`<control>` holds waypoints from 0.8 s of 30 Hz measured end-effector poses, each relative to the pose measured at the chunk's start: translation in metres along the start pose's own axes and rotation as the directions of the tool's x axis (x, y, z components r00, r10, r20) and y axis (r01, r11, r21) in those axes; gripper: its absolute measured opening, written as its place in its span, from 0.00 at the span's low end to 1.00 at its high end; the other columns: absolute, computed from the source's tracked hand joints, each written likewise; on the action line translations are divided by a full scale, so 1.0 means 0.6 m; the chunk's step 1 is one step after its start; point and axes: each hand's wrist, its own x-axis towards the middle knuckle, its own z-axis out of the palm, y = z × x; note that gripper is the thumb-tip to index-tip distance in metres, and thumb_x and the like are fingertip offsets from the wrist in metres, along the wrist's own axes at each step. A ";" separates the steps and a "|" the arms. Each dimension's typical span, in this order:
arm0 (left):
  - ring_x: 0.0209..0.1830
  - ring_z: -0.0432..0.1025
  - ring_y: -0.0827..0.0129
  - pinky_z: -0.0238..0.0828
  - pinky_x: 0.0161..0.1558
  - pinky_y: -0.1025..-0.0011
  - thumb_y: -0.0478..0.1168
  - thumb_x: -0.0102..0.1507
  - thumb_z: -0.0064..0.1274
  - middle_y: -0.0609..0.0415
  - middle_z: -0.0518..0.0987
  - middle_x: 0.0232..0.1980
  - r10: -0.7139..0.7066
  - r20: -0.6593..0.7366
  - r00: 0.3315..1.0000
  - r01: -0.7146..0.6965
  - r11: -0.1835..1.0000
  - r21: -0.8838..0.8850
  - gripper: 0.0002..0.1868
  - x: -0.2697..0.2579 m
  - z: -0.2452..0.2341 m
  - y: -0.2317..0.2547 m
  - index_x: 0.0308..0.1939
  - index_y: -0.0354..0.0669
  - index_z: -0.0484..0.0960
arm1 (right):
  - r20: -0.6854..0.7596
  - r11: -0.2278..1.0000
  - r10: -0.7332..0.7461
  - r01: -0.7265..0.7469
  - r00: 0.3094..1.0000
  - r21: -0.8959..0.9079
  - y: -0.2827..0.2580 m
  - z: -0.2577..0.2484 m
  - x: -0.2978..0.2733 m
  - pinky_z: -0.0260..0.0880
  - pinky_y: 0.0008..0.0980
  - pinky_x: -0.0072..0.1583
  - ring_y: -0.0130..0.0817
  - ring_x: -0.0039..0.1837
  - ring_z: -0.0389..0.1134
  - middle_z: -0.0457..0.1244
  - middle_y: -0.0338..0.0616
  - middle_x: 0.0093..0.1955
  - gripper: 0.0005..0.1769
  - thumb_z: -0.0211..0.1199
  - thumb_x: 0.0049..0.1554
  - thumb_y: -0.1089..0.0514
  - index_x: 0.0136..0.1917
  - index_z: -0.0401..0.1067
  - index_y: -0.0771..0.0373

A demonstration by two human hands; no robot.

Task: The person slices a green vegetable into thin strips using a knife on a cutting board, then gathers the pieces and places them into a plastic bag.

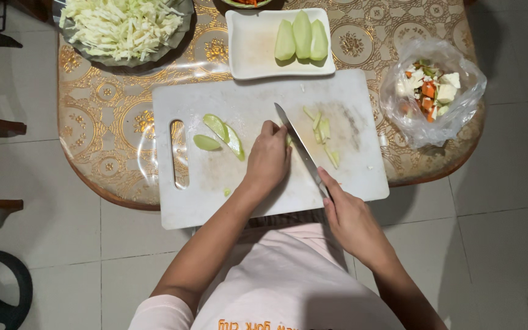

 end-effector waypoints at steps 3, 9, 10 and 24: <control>0.48 0.74 0.43 0.73 0.52 0.55 0.29 0.59 0.56 0.36 0.73 0.53 0.012 0.001 1.000 -0.012 1.000 -0.019 0.24 0.001 -0.007 0.001 0.60 0.26 0.77 | 0.132 0.983 0.140 -0.122 0.981 -0.139 0.004 -0.007 -0.005 0.65 0.60 0.51 0.67 0.48 0.69 0.68 0.64 0.43 0.35 0.50 0.62 0.59 0.81 0.49 0.51; 0.48 0.73 0.41 0.72 0.53 0.53 0.24 0.57 0.49 0.34 0.71 0.51 -0.033 0.141 0.990 0.028 0.999 0.036 0.26 0.002 -0.010 -0.002 0.62 0.25 0.73 | 0.109 0.985 0.090 -0.072 0.990 -0.157 -0.003 0.019 0.057 0.66 0.60 0.52 0.65 0.46 0.70 0.68 0.62 0.40 0.33 0.49 0.63 0.58 0.80 0.49 0.52; 0.48 0.73 0.41 0.72 0.53 0.53 0.24 0.57 0.49 0.34 0.71 0.51 -0.035 0.140 0.990 0.030 0.999 0.036 0.26 0.000 -0.011 -0.003 0.62 0.25 0.73 | 0.111 0.985 0.089 -0.071 0.990 -0.157 -0.007 0.023 0.060 0.66 0.60 0.52 0.65 0.46 0.70 0.68 0.62 0.40 0.33 0.49 0.63 0.58 0.80 0.49 0.52; 0.47 0.72 0.43 0.71 0.50 0.53 0.27 0.62 0.50 0.36 0.71 0.51 -0.049 0.117 0.992 0.051 0.999 -0.011 0.23 0.003 -0.016 0.002 0.62 0.27 0.73 | 0.067 0.987 0.160 -0.158 0.985 -0.044 -0.004 -0.005 0.004 0.66 0.57 0.51 0.66 0.47 0.70 0.68 0.64 0.43 0.32 0.50 0.63 0.58 0.80 0.52 0.50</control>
